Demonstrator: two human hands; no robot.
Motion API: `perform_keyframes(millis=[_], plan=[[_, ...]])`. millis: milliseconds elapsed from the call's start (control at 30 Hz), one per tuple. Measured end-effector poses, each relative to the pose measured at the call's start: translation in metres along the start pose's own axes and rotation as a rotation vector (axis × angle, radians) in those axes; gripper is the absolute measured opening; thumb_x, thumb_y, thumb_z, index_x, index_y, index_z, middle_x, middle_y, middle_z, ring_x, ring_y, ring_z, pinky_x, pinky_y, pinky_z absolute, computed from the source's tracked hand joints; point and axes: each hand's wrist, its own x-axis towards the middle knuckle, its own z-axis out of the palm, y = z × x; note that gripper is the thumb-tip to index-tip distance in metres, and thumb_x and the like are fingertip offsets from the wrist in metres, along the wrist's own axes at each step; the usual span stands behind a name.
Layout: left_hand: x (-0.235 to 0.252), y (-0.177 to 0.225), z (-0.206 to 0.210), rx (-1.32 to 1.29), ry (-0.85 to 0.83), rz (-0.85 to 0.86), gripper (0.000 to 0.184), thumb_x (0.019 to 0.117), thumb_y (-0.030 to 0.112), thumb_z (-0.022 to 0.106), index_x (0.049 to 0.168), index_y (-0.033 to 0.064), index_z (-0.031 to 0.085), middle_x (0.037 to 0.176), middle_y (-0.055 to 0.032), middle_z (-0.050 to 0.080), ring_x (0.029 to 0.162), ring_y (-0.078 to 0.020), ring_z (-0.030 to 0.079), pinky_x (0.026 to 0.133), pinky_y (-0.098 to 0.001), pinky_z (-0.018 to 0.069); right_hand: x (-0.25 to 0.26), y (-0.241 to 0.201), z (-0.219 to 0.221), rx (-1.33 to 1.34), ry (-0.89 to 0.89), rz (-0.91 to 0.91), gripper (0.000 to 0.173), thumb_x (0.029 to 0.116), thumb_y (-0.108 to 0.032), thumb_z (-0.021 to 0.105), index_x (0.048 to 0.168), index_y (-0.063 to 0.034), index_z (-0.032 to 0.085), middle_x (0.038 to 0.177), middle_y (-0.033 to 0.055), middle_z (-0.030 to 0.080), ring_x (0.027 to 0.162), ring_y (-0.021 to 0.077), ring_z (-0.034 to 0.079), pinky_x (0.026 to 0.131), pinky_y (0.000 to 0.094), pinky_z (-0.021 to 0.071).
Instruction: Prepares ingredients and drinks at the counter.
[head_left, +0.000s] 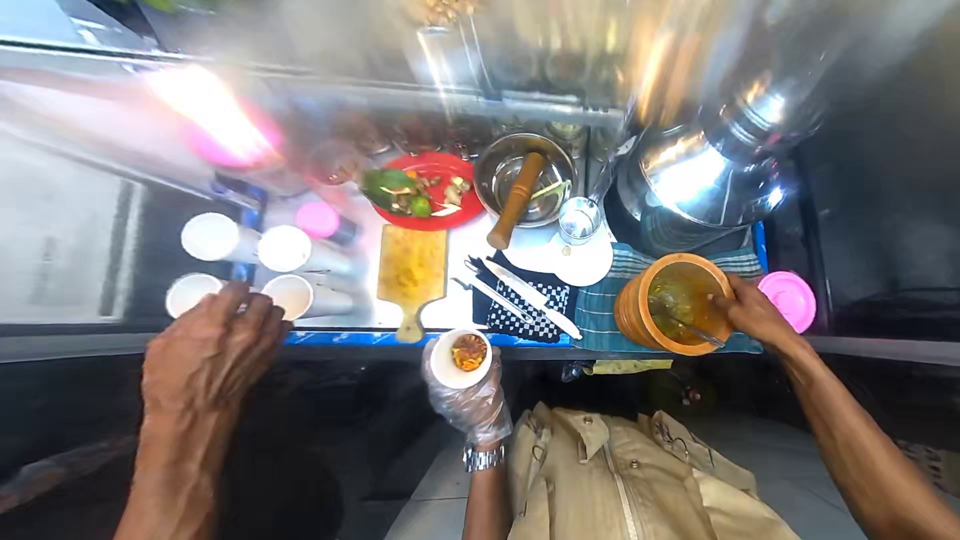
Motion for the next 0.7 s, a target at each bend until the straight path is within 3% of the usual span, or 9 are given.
perform_keyframes(millis=[100, 167, 267, 333, 467, 500, 567, 633, 700], plan=[[0.007, -0.004, -0.007, -0.041, -0.045, -0.001, 0.09, 0.0648, 0.018, 0.094, 0.136, -0.0142, 0.049, 0.131, -0.0247, 0.063, 0.124, -0.0236, 0.062, 0.109, -0.0345, 0.0496, -0.029, -0.019, -0.007, -0.048, 0.227, -0.046, 0.059, 0.0988, -0.038, 0.067, 0.149, -0.0113, 0.049, 0.129, 0.0242, 0.063, 0.114, 0.0448, 0.064, 0.094, 0.0706, 0.0485], [0.011, -0.005, -0.014, -0.054, -0.046, 0.0, 0.088, 0.0656, 0.016, 0.094, 0.136, -0.0142, 0.049, 0.131, -0.0244, 0.063, 0.124, -0.0239, 0.062, 0.109, -0.035, 0.0498, -0.062, -0.061, 0.006, -0.032, 0.439, -0.182, 0.049, 0.0988, -0.03, 0.065, 0.136, -0.0011, 0.055, 0.123, 0.0256, 0.062, 0.106, 0.0409, 0.065, 0.088, 0.0615, 0.0533], [0.015, -0.01, -0.022, -0.011, -0.061, -0.018, 0.092, 0.0653, 0.018, 0.094, 0.139, -0.0123, 0.047, 0.133, -0.0235, 0.062, 0.125, -0.0231, 0.062, 0.109, -0.0345, 0.0496, -0.09, -0.128, 0.079, -0.005, 0.198, -0.417, 0.032, 0.1014, -0.021, 0.06, 0.123, 0.0023, 0.063, 0.111, 0.019, 0.069, 0.098, 0.0298, 0.07, 0.086, 0.0501, 0.0596], [0.017, -0.011, -0.025, 0.007, -0.063, -0.006, 0.095, 0.064, 0.02, 0.094, 0.139, -0.0126, 0.047, 0.134, -0.0244, 0.062, 0.125, -0.0236, 0.062, 0.109, -0.0345, 0.0493, -0.068, -0.157, 0.147, -0.116, -0.053, -0.405, 0.038, 0.1008, -0.024, 0.061, 0.132, -0.0034, 0.061, 0.126, 0.0181, 0.066, 0.117, 0.0337, 0.065, 0.098, 0.053, 0.0539], [0.022, 0.01, -0.035, 0.024, -0.025, 0.032, 0.086, 0.0649, 0.017, 0.091, 0.129, -0.0222, 0.049, 0.122, -0.0323, 0.064, 0.116, -0.0274, 0.066, 0.104, -0.0319, 0.0515, 0.001, -0.145, 0.252, -0.309, -0.029, -0.391, 0.046, 0.0971, -0.014, 0.06, 0.141, -0.0017, 0.054, 0.135, 0.0284, 0.056, 0.124, 0.0471, 0.056, 0.096, 0.0594, 0.0499], [0.032, 0.048, -0.042, 0.084, -0.067, -0.089, 0.076, 0.0659, 0.009, 0.087, 0.123, -0.0265, 0.051, 0.116, -0.0344, 0.065, 0.111, -0.0238, 0.066, 0.101, -0.0259, 0.0503, 0.007, -0.142, 0.259, -0.313, -0.023, -0.393, 0.046, 0.0969, -0.013, 0.06, 0.141, -0.0008, 0.054, 0.136, 0.0289, 0.054, 0.124, 0.0474, 0.055, 0.097, 0.0594, 0.0494], [0.07, 0.131, -0.069, 0.261, -0.427, -0.528, 0.062, 0.085, -0.002, 0.075, 0.133, -0.0253, 0.044, 0.131, -0.0295, 0.059, 0.115, -0.0112, 0.056, 0.1, -0.0172, 0.0409, 0.008, -0.141, 0.26, -0.265, -0.007, -0.402, 0.047, 0.097, -0.015, 0.061, 0.14, 0.0022, 0.053, 0.139, 0.0293, 0.053, 0.124, 0.0461, 0.057, 0.1, 0.0565, 0.0498], [0.036, 0.037, -0.07, 0.197, -0.182, 0.115, 0.07, 0.0816, 0.02, 0.077, 0.12, -0.0307, 0.049, 0.111, -0.0353, 0.064, 0.108, -0.016, 0.065, 0.093, -0.0112, 0.0467, 0.0, -0.14, 0.259, -0.174, 0.007, -0.399, 0.049, 0.0973, -0.017, 0.06, 0.14, 0.0041, 0.051, 0.14, 0.0284, 0.052, 0.12, 0.0419, 0.061, 0.099, 0.0508, 0.0536], [0.019, 0.0, -0.072, 0.181, -0.163, 0.012, 0.09, 0.0774, 0.027, 0.084, 0.14, -0.0205, 0.04, 0.135, -0.0303, 0.057, 0.127, -0.0216, 0.059, 0.109, -0.0255, 0.0453, -0.01, -0.145, 0.263, -0.092, 0.02, -0.437, 0.048, 0.0967, -0.018, 0.058, 0.139, 0.0047, 0.052, 0.138, 0.0279, 0.053, 0.111, 0.0393, 0.067, 0.092, 0.0481, 0.0571]])
